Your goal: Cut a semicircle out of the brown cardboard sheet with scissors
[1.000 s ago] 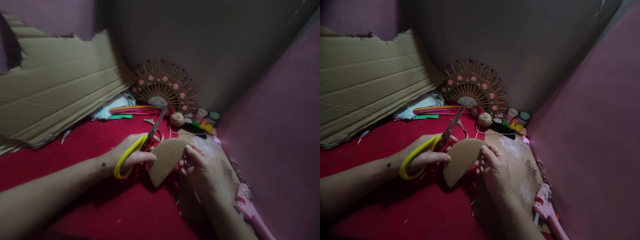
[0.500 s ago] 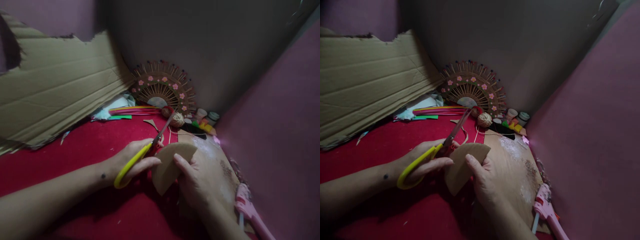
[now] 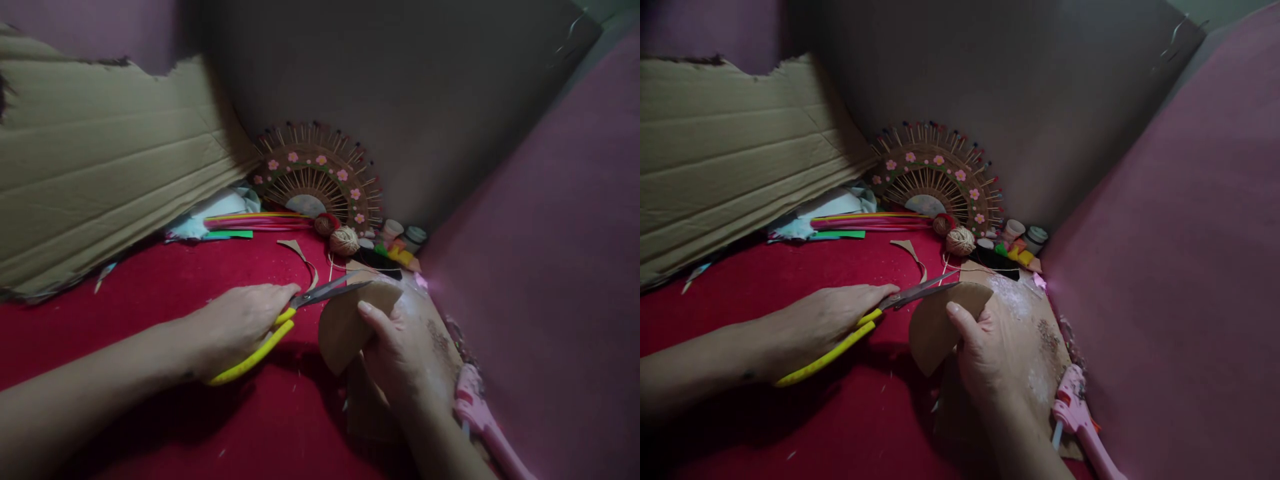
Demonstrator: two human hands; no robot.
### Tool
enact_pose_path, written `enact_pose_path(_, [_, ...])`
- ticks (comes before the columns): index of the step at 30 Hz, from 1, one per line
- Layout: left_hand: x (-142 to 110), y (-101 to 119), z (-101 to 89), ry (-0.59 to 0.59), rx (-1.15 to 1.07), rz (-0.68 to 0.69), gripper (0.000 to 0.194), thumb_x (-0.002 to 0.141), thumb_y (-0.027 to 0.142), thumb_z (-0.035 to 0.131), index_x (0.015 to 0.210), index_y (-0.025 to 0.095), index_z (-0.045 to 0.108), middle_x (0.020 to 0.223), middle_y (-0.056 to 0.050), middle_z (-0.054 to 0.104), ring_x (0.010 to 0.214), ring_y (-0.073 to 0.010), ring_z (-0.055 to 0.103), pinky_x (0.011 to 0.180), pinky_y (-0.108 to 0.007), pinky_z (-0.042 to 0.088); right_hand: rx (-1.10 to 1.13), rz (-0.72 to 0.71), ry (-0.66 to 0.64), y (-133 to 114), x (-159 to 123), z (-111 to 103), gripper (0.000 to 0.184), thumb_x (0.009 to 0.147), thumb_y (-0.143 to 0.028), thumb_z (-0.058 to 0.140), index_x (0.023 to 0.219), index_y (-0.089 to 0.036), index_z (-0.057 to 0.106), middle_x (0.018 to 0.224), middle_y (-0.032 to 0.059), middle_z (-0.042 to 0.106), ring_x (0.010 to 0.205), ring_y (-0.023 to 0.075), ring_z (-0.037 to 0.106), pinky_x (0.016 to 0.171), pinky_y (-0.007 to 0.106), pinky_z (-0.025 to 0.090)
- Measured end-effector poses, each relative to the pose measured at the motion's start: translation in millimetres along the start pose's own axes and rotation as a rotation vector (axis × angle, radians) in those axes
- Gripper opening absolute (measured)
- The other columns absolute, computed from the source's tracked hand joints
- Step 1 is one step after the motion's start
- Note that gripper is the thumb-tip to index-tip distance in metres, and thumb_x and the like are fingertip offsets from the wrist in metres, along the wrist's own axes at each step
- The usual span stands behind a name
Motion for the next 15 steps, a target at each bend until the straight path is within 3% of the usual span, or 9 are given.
enact_pose_path(5, [-1.2, 0.4, 3.5, -0.016, 0.037, -0.003, 0.032, 0.092, 0.032, 0.036, 0.113, 0.019, 0.056, 0.099, -0.010, 0.069, 0.086, -0.0229, 0.065, 0.077, -0.035, 0.049, -0.066, -0.006, -0.002, -0.9, 0.2, 0.3, 0.029, 0.071, -0.024, 0.065, 0.099, -0.028, 0.070, 0.075, -0.0017, 0.074, 0.071, 0.0224, 0.067, 0.066, 0.033, 0.051])
enact_pose_path(15, [-1.1, -2.7, 9.7, -0.078, 0.066, -0.010, 0.030, 0.090, 0.028, 0.040, 0.116, 0.021, 0.055, 0.096, -0.006, 0.070, 0.080, -0.0202, 0.066, 0.070, -0.030, 0.046, -0.028, -0.014, 0.055, -1.8, -2.3, -0.4, 0.013, 0.065, -0.020, 0.070, 0.077, -0.025, 0.071, 0.074, -0.0019, 0.073, 0.070, 0.0193, 0.065, 0.068, 0.031, 0.051])
Point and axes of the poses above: each hand's wrist, its own x-axis towards the middle knuckle, its own z-axis out of the palm, y = z × x, the point moved 8 cm from there along x, towards the middle knuckle
